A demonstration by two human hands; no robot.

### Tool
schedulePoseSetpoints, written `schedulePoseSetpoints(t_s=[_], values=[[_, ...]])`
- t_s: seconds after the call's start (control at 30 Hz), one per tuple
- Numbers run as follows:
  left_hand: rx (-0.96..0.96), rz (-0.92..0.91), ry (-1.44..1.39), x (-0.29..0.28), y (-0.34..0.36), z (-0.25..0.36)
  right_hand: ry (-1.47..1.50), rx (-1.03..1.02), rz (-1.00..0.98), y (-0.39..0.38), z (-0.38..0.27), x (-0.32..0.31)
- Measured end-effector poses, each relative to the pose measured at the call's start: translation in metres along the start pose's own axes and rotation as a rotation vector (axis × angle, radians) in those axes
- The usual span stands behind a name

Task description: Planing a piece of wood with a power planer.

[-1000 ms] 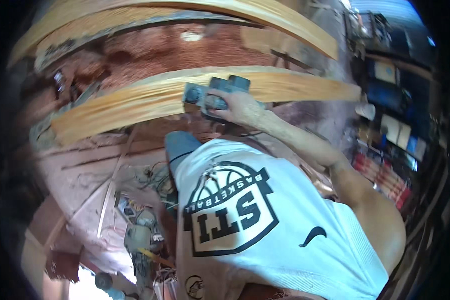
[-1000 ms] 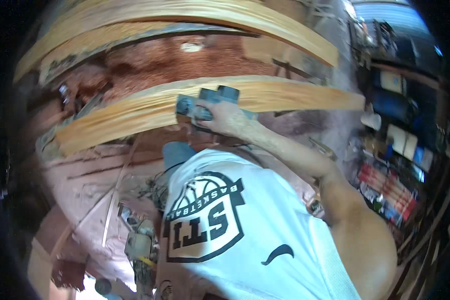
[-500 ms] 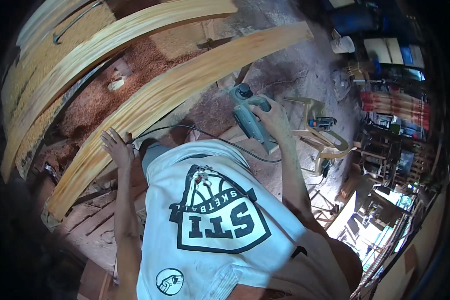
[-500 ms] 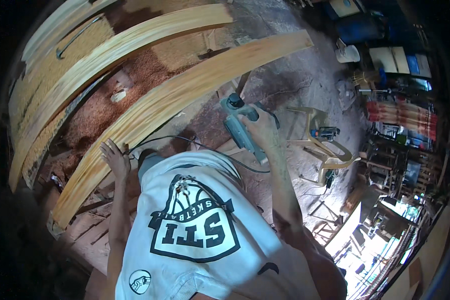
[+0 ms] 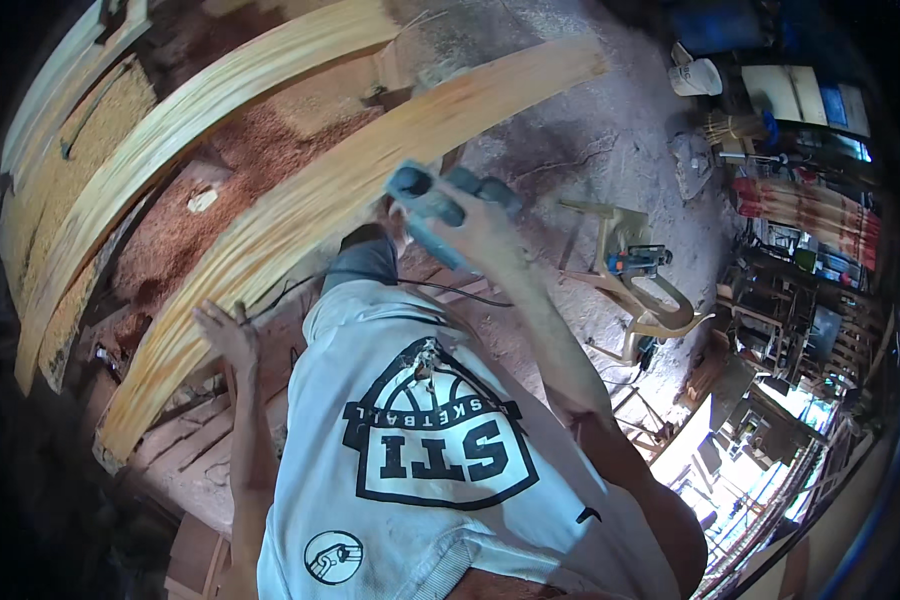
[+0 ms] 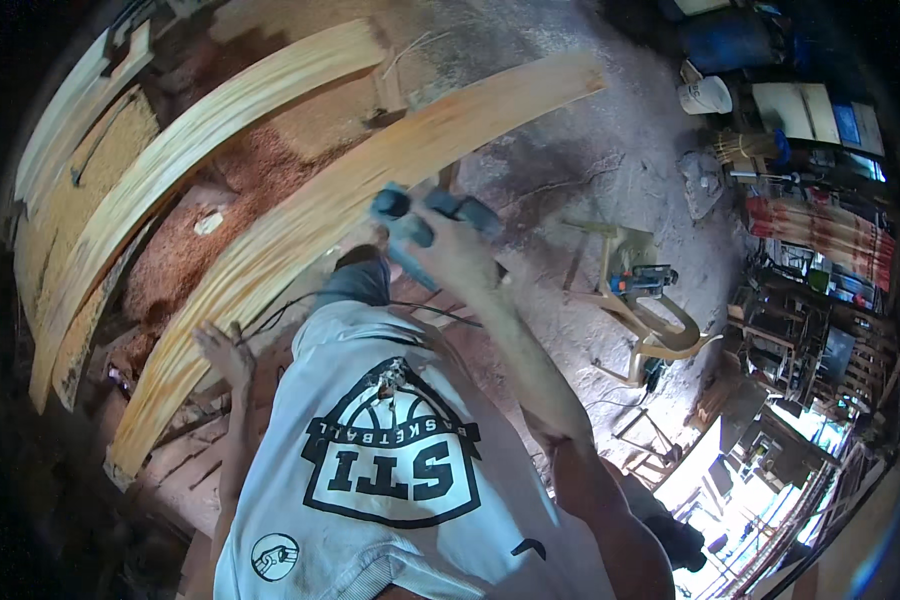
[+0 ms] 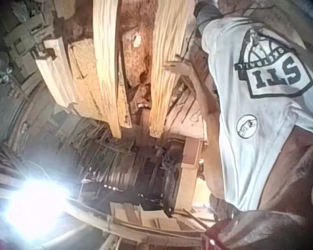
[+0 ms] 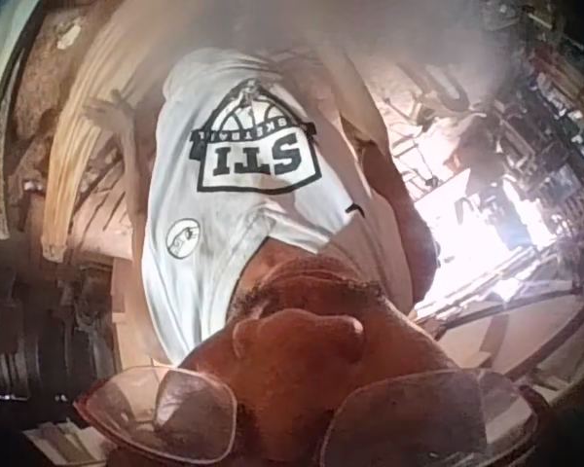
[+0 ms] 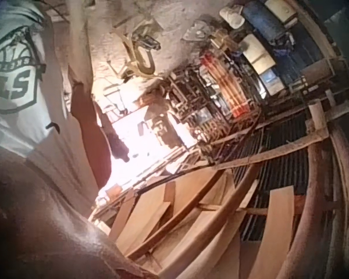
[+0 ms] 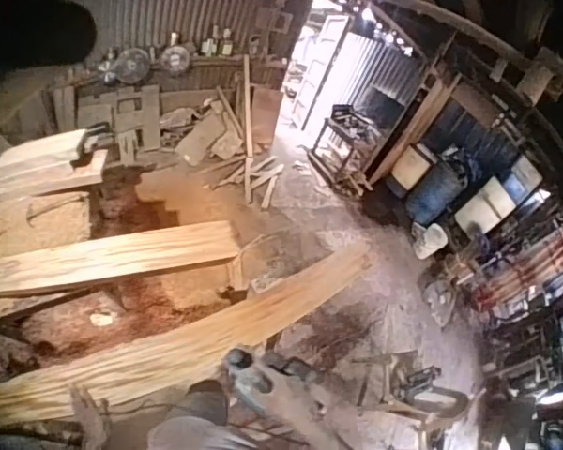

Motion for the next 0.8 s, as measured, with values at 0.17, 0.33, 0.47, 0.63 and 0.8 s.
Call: schedulePoseSetpoints(t_s=[0.17,0.33,0.47,0.63,0.8], values=[[-0.15,-0.065,-0.045,0.014,0.012,0.02,-0.062,-0.121,-0.107,0.075,0.008,-0.012],[0.078,-0.176,0.394,0.035,-0.014,-0.026,-0.098,-0.257,-0.247,0.118,0.021,-0.023],[0.209,-0.041,0.436,0.053,-0.005,0.041,-0.083,-0.307,-0.4,0.158,0.048,-0.045],[-0.378,-0.127,-0.209,0.034,-0.033,0.113,-0.259,-0.44,-0.607,0.191,0.071,-0.081],[-0.489,0.136,-0.455,-0.024,-0.038,0.299,-0.312,-0.519,-0.699,0.252,0.145,-0.14]])
Point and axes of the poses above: each hand's wrist, its own y-axis towards the middle knuckle, its own x-axis out of the palm, z = x × y, the point moved 2 cm from there along y, towards the middle knuckle
